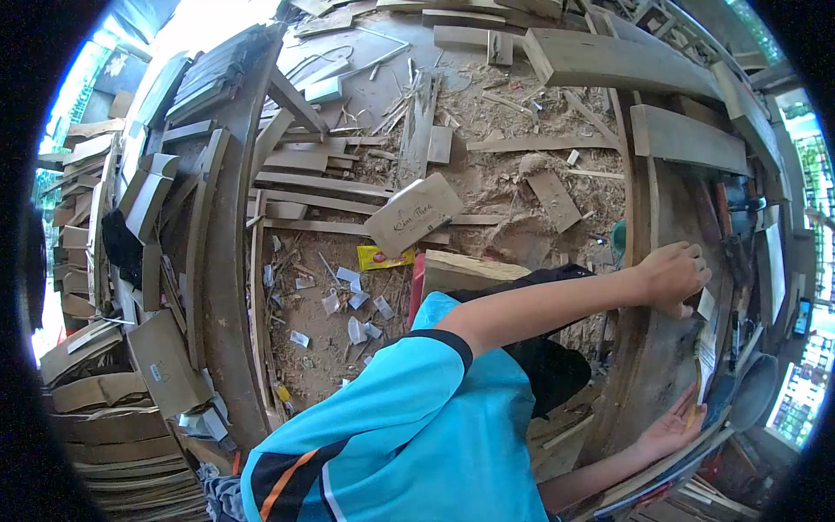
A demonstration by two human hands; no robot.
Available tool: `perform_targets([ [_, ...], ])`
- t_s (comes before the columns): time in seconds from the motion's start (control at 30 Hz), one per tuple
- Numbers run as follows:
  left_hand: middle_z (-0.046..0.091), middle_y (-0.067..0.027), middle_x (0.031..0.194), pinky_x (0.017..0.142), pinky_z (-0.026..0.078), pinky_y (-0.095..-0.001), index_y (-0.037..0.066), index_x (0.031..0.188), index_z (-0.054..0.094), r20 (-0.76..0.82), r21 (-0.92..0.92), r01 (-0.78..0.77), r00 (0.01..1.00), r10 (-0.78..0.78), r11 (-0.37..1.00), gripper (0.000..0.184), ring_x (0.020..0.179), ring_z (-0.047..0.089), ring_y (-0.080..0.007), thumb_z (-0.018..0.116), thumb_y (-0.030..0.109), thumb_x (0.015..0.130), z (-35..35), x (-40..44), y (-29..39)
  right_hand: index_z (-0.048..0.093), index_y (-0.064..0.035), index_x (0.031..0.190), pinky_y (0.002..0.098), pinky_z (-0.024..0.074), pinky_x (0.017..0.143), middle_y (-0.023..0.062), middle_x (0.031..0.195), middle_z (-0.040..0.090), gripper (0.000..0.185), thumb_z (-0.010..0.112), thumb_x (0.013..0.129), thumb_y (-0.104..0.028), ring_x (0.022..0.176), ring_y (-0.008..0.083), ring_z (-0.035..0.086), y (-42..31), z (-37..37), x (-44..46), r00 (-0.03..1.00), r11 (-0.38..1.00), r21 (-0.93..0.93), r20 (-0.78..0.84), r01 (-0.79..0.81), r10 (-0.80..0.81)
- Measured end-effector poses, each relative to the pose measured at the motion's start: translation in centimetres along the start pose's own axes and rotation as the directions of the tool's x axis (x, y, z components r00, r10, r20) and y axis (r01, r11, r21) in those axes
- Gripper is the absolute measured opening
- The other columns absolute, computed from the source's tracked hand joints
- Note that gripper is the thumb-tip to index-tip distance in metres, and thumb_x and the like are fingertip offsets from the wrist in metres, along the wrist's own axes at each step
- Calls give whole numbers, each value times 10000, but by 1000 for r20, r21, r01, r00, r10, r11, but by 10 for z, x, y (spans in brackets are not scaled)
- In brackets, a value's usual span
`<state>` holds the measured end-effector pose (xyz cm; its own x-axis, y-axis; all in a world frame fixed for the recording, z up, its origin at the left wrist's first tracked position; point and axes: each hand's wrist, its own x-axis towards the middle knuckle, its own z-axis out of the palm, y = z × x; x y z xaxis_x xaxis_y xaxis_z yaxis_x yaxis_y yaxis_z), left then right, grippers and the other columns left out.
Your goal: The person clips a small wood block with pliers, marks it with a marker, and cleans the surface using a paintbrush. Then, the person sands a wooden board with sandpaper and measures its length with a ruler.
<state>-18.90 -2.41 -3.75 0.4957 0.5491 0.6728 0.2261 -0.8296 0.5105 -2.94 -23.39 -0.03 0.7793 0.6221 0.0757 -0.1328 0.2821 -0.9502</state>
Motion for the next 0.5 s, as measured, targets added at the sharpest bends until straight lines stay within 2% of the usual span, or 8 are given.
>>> perform_targets([
  [0.03,570,-68,789,780,400,-339,34,807,572,9,69,16,1000,-17,997,464,883,508,-232,643,434,580,2,2,1,456,79,1086,372,331,1009,251,1164,453,358,427,875,-208,1116,327,445,2,-1,-4,999,998,-66,49,23,-20],
  [0.13,568,-68,830,784,392,-332,49,782,598,22,83,45,999,-47,995,411,882,501,-229,644,399,571,8,3,1,460,35,1135,354,328,994,198,1124,495,382,440,883,-251,1097,292,459,5,-1,-21,999,989,-142,-9,31,-33],
  [0.27,568,-65,819,747,392,-316,69,719,614,-32,113,43,999,-39,993,334,846,501,-222,644,357,552,11,3,2,469,5,1134,334,334,974,135,1126,518,327,451,887,-208,1097,272,460,7,-5,-33,996,944,-317,-1,86,-91],
  [0.33,568,-66,814,744,393,-317,68,719,615,-44,116,46,998,-41,992,333,845,501,-223,646,354,550,13,2,2,483,11,1137,312,351,934,120,1125,520,330,500,870,-182,1070,232,480,8,1,-37,982,755,-646,-45,113,-185],
  [0.37,568,-66,808,742,393,-319,67,719,616,-62,129,42,998,-34,991,333,843,501,-224,648,351,549,12,2,2,483,11,1137,312,351,934,120,1125,520,330,500,870,-182,1070,232,480,10,3,-39,982,753,-648,-47,111,-185],
  [0.43,568,-66,811,740,393,-318,68,722,618,-47,117,42,998,-36,992,332,842,501,-225,651,348,546,12,2,1,489,25,1130,300,371,903,113,1109,528,331,532,854,-154,1037,199,496,12,8,-44,948,470,-841,144,268,-282],
  [0.47,569,-66,813,739,393,-317,70,726,621,-35,106,41,999,-37,994,332,841,502,-225,654,345,543,13,3,1,489,25,1130,300,371,903,113,1109,528,331,532,854,-154,1037,199,496,12,11,-46,948,468,-843,139,265,-286],
  [0.5,569,-66,813,739,393,-317,70,726,621,-32,101,37,999,-34,994,332,841,502,-225,654,345,543,12,3,3,489,18,1132,301,380,890,113,1098,533,333,536,854,-160,1019,194,505,13,13,-47,933,364,-879,203,308,-297],
])
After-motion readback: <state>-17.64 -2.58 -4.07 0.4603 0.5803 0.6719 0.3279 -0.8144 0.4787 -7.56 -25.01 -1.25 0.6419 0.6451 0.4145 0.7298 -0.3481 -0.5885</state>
